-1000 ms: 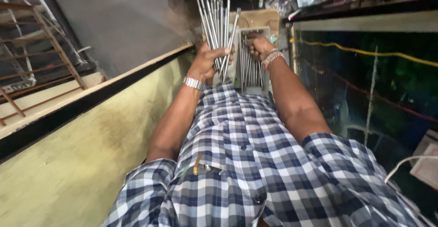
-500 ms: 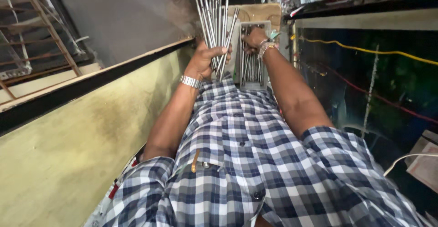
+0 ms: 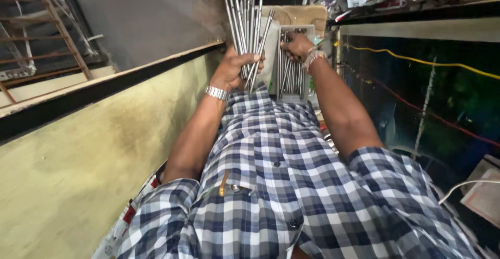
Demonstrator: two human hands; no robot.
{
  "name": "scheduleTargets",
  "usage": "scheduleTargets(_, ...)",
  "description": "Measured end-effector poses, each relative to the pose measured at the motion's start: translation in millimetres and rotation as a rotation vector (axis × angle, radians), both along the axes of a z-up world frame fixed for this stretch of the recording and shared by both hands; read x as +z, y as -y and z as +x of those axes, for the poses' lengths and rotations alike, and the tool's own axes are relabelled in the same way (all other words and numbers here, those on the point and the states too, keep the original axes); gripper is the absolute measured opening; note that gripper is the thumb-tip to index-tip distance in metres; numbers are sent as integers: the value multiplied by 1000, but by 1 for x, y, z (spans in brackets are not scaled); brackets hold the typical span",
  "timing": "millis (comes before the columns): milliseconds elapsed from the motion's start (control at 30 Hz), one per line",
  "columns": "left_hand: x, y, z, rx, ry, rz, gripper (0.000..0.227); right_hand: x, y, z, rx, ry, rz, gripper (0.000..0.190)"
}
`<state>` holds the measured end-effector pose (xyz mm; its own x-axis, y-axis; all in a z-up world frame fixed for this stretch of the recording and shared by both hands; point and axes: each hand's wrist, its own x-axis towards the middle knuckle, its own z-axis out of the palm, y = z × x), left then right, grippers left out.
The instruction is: The person gathers loose metal rods from a plastic tray, bundles them, and places them into a green packaging sleeve. They then close the sleeve and set it aside on a shelf.
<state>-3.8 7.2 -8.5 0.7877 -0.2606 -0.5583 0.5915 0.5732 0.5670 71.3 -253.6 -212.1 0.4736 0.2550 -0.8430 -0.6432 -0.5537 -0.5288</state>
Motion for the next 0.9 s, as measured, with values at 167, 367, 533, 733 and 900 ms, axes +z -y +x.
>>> scheduleTargets(167,-6,-6,0,1,33,7,41,11,10,-15,152,370,-27,60)
scheduleTargets(367,4,-7,6,14,15,-1,49,98,9,-49,140,578,-133,42)
scheduleTargets(533,4,-4,7,-40,43,55,40,142,7,-79,-94,911,158,19)
scheduleTargets(733,-4,0,5,-71,33,40,36,135,24,-80,-247,692,-55,14)
scheduleTargets(900,-13,3,-1,-86,21,19,34,103,21,-82,-305,555,154,10)
